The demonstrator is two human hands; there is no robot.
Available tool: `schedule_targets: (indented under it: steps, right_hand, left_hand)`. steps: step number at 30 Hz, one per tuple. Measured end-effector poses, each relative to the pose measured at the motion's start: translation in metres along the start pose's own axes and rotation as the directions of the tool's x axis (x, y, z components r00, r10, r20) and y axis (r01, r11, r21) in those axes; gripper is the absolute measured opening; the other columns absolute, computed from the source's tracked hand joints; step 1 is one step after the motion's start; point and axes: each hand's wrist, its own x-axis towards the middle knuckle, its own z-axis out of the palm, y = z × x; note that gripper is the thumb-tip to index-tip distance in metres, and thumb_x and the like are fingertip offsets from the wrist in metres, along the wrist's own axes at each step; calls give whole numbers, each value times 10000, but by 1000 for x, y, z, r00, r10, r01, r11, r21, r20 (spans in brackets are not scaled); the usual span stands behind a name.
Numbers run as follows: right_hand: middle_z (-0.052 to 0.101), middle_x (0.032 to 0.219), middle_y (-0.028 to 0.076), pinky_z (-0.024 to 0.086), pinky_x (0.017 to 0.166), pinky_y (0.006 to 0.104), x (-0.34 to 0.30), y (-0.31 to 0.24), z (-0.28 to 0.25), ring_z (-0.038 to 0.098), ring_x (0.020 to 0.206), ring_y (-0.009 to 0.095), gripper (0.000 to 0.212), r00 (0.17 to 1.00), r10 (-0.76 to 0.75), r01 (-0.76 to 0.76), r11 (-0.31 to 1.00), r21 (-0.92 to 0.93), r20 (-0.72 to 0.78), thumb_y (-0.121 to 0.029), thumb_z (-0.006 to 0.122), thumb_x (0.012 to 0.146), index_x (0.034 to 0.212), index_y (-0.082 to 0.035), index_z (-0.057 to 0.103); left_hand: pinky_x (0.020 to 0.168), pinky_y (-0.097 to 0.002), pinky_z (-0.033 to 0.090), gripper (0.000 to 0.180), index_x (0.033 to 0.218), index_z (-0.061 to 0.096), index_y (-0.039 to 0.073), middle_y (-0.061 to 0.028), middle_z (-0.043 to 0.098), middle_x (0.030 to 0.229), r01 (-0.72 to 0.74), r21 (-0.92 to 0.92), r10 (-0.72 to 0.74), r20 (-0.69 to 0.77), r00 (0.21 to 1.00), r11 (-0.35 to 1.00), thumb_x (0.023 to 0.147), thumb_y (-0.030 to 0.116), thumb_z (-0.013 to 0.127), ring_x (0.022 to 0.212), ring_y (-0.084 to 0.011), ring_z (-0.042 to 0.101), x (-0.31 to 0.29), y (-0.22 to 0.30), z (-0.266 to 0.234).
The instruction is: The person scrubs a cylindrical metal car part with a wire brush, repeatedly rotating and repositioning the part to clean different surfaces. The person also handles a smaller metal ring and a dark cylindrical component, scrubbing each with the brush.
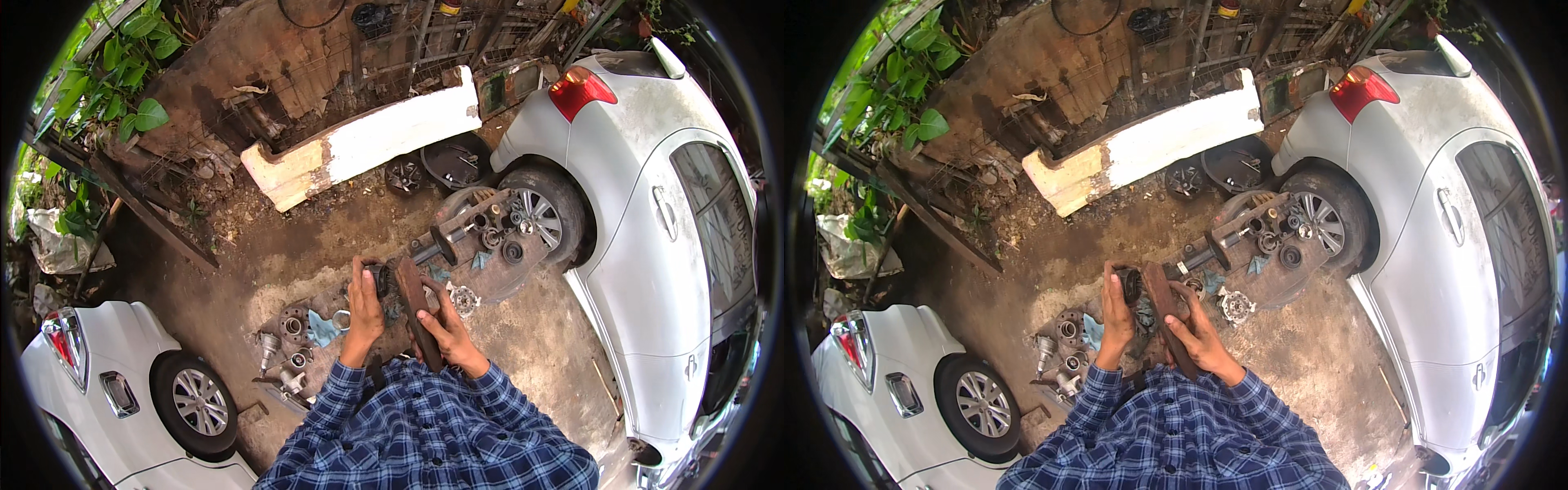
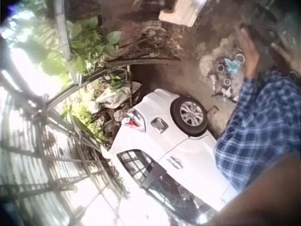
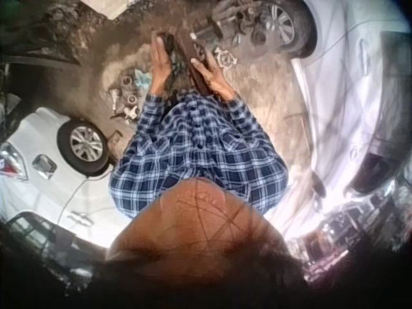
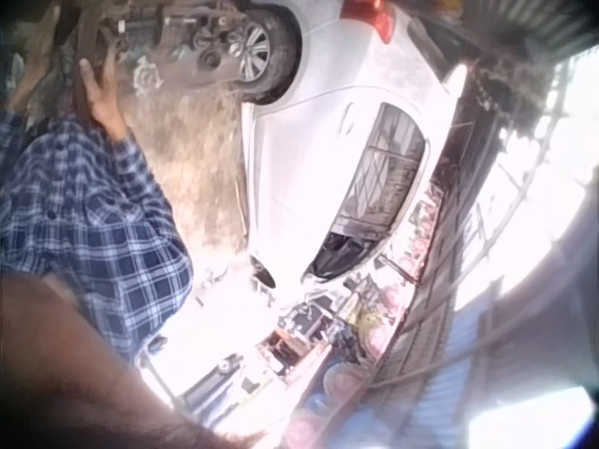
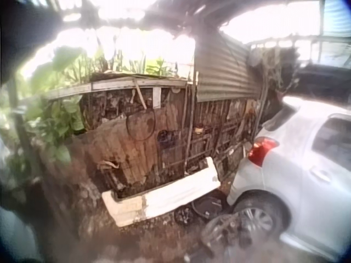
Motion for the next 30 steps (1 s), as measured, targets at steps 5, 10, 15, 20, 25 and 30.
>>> schedule_targets:
  steps: [5, 10, 15, 20, 25, 30]
  right_hand:
    - [555, 700, 78, 414, 405, 260, 1, 11, 14, 513, 461, 124, 576, 993, -70, 67, 997, -34, -100, -293, 469, 1033, 1485, -92, 172]
    - [498, 627, 49, 361, 386, 241, -6, 18, 30, 430, 409, 105, 555, 988, 21, -14, 999, 46, -152, -360, 444, 1038, 1477, -127, 197]
    - [490, 604, 48, 357, 384, 243, -9, 22, 32, 422, 404, 101, 518, 986, 13, -12, 1000, 8, -169, -348, 427, 1045, 1463, -122, 220]
    - [504, 615, 52, 356, 378, 240, -9, 33, 36, 441, 412, 96, 491, 993, -50, 41, 996, -78, -110, -328, 430, 1046, 1449, -119, 244]
    - [497, 595, 49, 348, 363, 243, -8, 40, 31, 427, 385, 105, 484, 972, -11, 4, 1000, -31, -236, -358, 446, 1037, 1419, -124, 262]
    - [511, 610, 49, 348, 364, 243, -3, 48, 34, 422, 381, 100, 473, 985, -7, -15, 992, -129, -171, -353, 441, 1041, 1425, -126, 284]
  left_hand:
    - [913, -432, 425, 423, 1407, 368, 13, -264, 494, 1296, -7, -31, 4, -108, 994, 999, 1044, 229, 359, 1026, -385, 550, 7, 33, 0]
    - [921, -413, 405, 557, 1302, 444, -71, -232, 542, 1194, 200, -328, -223, -33, 974, 923, 1054, 397, 273, 956, -367, 538, 11, 46, -11]
    - [930, -439, 414, 455, 1461, 283, 25, -254, 500, 1288, 6, -100, -7, -12, 1000, 995, 1048, 206, 344, 989, -388, 536, -4, 30, -17]
    - [990, -475, 404, 570, 1542, 131, 118, -295, 412, 1417, -213, 168, 212, 20, 977, 963, 1026, 88, 370, 1145, -436, 522, -13, 6, -17]
    - [1017, -449, 391, 564, 1472, 292, -47, -327, 441, 1390, 255, -7, -254, 47, 966, 967, 1062, 341, 303, 1177, -440, 515, -19, 12, -7]
    - [980, -441, 404, 677, 1416, 343, -120, -338, 507, 1311, 202, 73, -203, 12, 979, 977, 1052, 446, 270, 1105, -442, 539, -10, 22, -12]
